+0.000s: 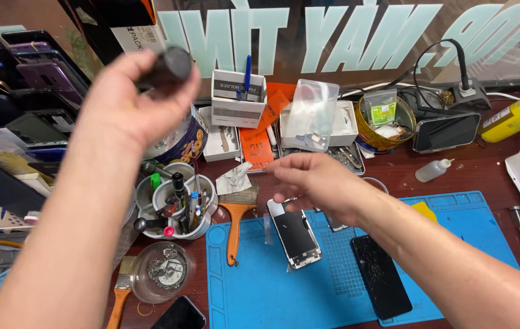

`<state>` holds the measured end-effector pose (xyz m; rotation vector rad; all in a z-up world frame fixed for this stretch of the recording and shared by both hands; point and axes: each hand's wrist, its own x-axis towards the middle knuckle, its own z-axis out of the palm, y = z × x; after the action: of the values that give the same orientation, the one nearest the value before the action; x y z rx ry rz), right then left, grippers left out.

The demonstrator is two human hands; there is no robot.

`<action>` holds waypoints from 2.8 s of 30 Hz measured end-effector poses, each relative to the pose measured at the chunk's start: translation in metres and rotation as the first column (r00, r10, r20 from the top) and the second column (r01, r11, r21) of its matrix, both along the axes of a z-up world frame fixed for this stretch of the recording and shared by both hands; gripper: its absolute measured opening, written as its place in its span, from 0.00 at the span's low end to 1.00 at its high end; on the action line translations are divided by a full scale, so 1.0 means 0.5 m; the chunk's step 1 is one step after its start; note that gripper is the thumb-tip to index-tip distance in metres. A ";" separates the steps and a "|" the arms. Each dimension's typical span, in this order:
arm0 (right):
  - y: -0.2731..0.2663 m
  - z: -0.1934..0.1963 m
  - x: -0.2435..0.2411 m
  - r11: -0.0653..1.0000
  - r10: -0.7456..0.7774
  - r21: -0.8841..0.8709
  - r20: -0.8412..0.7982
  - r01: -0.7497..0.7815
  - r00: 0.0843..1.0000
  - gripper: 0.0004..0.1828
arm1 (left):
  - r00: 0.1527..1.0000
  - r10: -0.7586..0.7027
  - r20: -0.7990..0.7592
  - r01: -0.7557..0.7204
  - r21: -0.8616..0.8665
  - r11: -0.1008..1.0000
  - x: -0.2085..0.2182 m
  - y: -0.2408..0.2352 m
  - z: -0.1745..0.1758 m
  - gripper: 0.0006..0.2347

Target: The person uses a hot air gun and a metal spudger to work on the internal components of a disassembled smartphone placed on a heat plate. They repeatedly apply heat and pry at a circular component and surrounding areas on the phone's logic board.

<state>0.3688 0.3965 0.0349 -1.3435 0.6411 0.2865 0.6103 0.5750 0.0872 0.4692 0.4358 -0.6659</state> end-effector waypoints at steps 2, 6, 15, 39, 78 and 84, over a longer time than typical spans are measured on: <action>-0.030 0.031 -0.023 0.989 -0.070 0.137 0.049 0.063 0.996 0.21 | 0.977 -0.211 0.004 0.209 0.119 0.971 -0.136 -0.024 -0.028 0.15; -0.096 0.084 -0.108 0.971 -0.069 0.232 0.067 0.052 0.995 0.32 | 0.748 -0.633 0.199 0.639 0.037 0.768 -0.402 -0.116 -0.090 0.13; -0.310 0.115 -0.507 0.997 -0.076 0.038 0.137 0.072 0.988 0.23 | 0.142 -0.956 0.256 0.435 0.851 0.293 -0.725 -0.387 0.005 0.16; -0.773 0.033 -1.034 0.840 -0.541 -0.105 -0.095 0.532 0.835 0.22 | 0.142 -0.819 0.555 0.154 0.805 0.572 -1.006 -0.978 -0.163 0.26; -1.013 0.007 -1.043 0.963 0.013 -0.254 -0.282 -0.087 0.959 0.28 | 0.424 -0.866 0.265 -0.066 0.963 0.262 -1.256 -1.150 -0.238 0.44; -1.010 0.005 -1.047 0.963 -0.003 -0.259 -0.275 -0.071 0.961 0.29 | 0.489 -0.829 0.271 0.023 0.946 0.323 -1.272 -1.152 -0.221 0.45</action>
<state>-0.1548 -0.1086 0.0372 -1.5898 0.9137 0.4307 -0.0254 -0.0008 -0.0233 1.9254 -0.2976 -0.7247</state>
